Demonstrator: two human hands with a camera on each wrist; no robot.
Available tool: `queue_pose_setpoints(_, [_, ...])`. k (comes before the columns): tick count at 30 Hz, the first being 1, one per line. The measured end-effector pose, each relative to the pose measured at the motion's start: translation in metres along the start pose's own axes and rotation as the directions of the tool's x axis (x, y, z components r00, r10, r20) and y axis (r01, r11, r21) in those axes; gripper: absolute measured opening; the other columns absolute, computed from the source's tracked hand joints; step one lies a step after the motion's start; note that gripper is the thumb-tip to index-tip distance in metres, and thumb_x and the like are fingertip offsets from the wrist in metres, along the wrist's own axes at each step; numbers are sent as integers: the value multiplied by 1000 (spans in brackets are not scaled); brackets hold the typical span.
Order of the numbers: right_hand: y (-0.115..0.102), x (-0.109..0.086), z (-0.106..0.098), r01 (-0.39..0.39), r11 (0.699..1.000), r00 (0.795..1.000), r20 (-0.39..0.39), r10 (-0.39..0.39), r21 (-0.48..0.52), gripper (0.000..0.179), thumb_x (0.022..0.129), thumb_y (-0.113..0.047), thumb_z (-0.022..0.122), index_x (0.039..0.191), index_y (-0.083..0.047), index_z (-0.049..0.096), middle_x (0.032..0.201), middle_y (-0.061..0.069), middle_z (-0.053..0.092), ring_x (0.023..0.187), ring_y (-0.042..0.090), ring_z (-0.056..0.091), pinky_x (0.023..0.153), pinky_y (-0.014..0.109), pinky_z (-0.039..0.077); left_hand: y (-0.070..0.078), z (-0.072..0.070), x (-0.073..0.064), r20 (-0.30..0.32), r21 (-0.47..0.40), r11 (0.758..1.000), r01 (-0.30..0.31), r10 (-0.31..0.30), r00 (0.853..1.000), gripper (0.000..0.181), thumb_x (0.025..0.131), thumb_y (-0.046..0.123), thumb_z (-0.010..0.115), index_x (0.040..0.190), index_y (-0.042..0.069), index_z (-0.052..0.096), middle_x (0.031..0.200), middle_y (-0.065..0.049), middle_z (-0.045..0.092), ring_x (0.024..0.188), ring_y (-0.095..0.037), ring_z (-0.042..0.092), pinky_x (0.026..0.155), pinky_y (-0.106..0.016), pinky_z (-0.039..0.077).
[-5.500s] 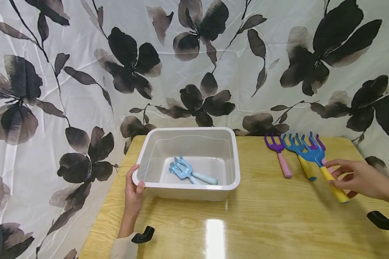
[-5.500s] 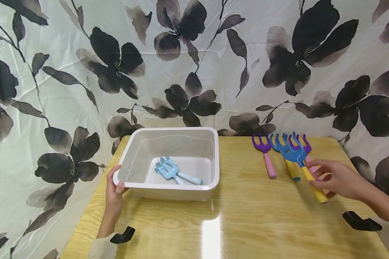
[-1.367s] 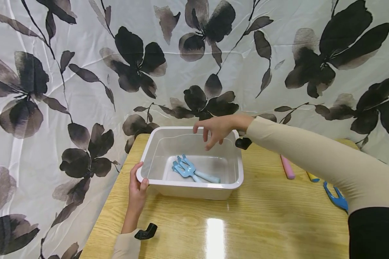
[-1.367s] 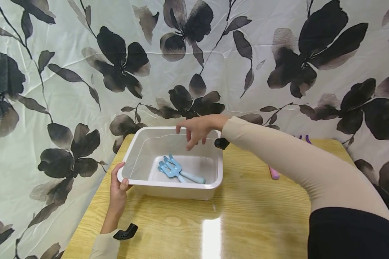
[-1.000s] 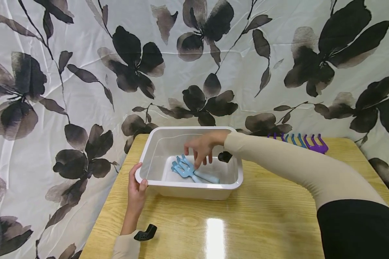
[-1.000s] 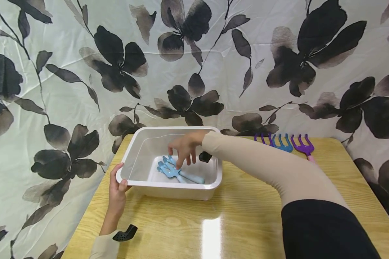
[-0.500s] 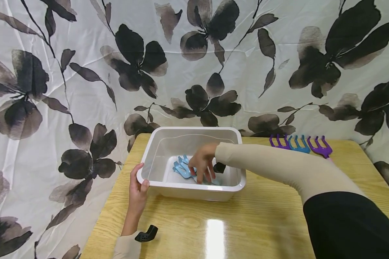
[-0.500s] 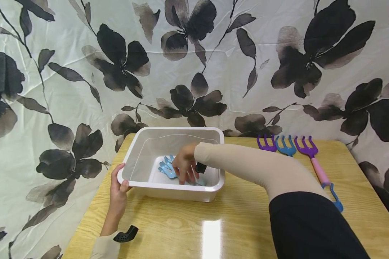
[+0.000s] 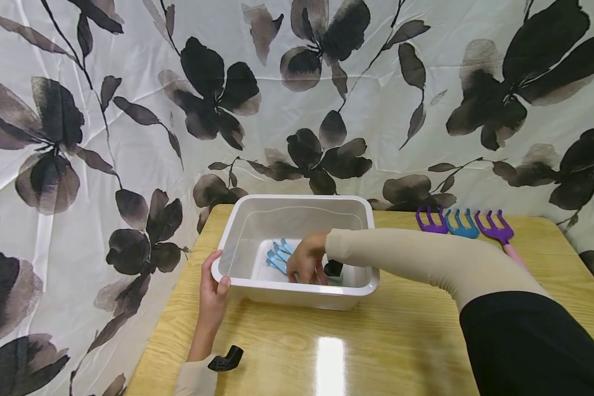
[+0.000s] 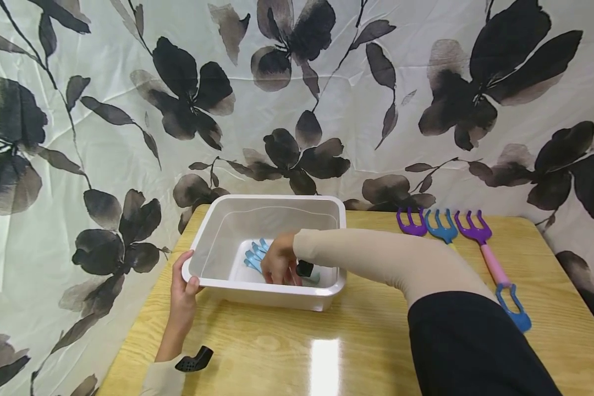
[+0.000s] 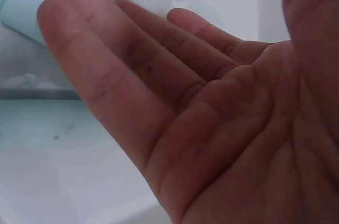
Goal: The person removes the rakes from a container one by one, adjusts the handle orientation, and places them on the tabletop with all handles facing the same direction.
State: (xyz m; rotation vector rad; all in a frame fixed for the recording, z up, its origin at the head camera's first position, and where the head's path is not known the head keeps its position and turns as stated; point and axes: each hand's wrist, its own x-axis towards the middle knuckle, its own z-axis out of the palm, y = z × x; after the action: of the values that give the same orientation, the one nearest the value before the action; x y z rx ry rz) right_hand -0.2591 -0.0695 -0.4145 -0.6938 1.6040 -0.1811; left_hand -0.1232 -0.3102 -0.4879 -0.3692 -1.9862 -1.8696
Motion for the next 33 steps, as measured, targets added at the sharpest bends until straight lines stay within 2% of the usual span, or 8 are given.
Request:
queue_pose_setpoints(6, [1, 8, 5, 20, 1000, 999, 34, -20, 6, 27, 96, -8, 67, 117, -17, 53, 106, 4, 59, 81, 19, 66, 101, 61, 46, -2, 0, -3, 3, 9, 1000, 11, -11, 1000, 58, 103, 19, 57, 153, 3, 34, 150, -8, 41, 124, -25, 50, 96, -22, 48])
queue_pose_setpoints(12, [0, 12, 6, 34, 999, 997, 71, -32, -40, 31, 96, -8, 66, 122, -22, 56, 112, 2, 59, 82, 18, 67, 85, 52, 58, -3, -1, -5, 4, 11, 1000, 17, -17, 1000, 59, 101, 17, 58, 154, 4, 34, 149, -10, 42, 123, -31, 49, 97, -22, 48])
queue_pose_setpoints(15, [1, 7, 3, 11, 998, 1000, 16, -10, -58, 26, 96, -9, 65, 118, -21, 57, 101, 6, 64, 78, 22, 68, 84, 51, 58, -2, 0, -3, 5, 11, 1000, 10, -10, 1000, 58, 101, 14, 57, 153, 3, 34, 148, -11, 42, 122, -34, 48, 96, -22, 48])
queue_pose_setpoints(18, [5, 0, -1, -34, 998, 998, -52, 31, -60, 20, 97, -9, 66, 115, -14, 57, 87, 17, 68, 73, 28, 68, 72, 43, 61, -2, -1, 1, 9, 3, 1000, 6, -6, 1000, 57, 101, 15, 56, 153, 3, 34, 148, -11, 42, 122, -32, 49, 96, -23, 48])
queue_pose_setpoints(22, [9, -7, -3, -88, 996, 988, -127, 84, -22, 30, 95, -6, 70, 121, -1, 55, 88, 28, 69, 71, 32, 68, 59, 33, 57, 0, -1, 6, 17, -20, 1000, 6, -6, 1000, 58, 103, 20, 58, 152, 2, 33, 147, -10, 42, 123, -31, 50, 96, -23, 48])
queue_pose_setpoints(26, [11, -7, -5, -122, 978, 957, -281, 71, -168, 35, 86, -6, 82, 112, -3, 59, 89, 17, 69, 70, 26, 68, 61, 31, 53, 0, -2, 6, 16, -23, 1000, 9, -8, 1000, 59, 103, 23, 59, 152, 2, 33, 148, -10, 42, 123, -32, 50, 95, -23, 48])
queue_pose_setpoints(29, [14, -6, -9, -167, 943, 905, -424, 30, -289, 37, 80, -6, 87, 106, -8, 60, 89, 7, 64, 66, 21, 66, 61, 31, 53, 0, -1, 6, 15, -19, 1000, 13, -13, 1000, 59, 103, 23, 59, 152, 2, 34, 148, -10, 42, 123, -34, 50, 95, -23, 49])
queue_pose_setpoints(33, [23, -3, -16, -217, 927, 850, -527, 25, -306, 40, 76, -2, 88, 102, -10, 58, 91, 5, 59, 59, 21, 63, 55, 32, 54, 1, -1, 6, 16, -15, 1000, 19, -19, 1000, 58, 103, 22, 58, 152, 2, 34, 149, -10, 41, 123, -35, 49, 96, -23, 48])
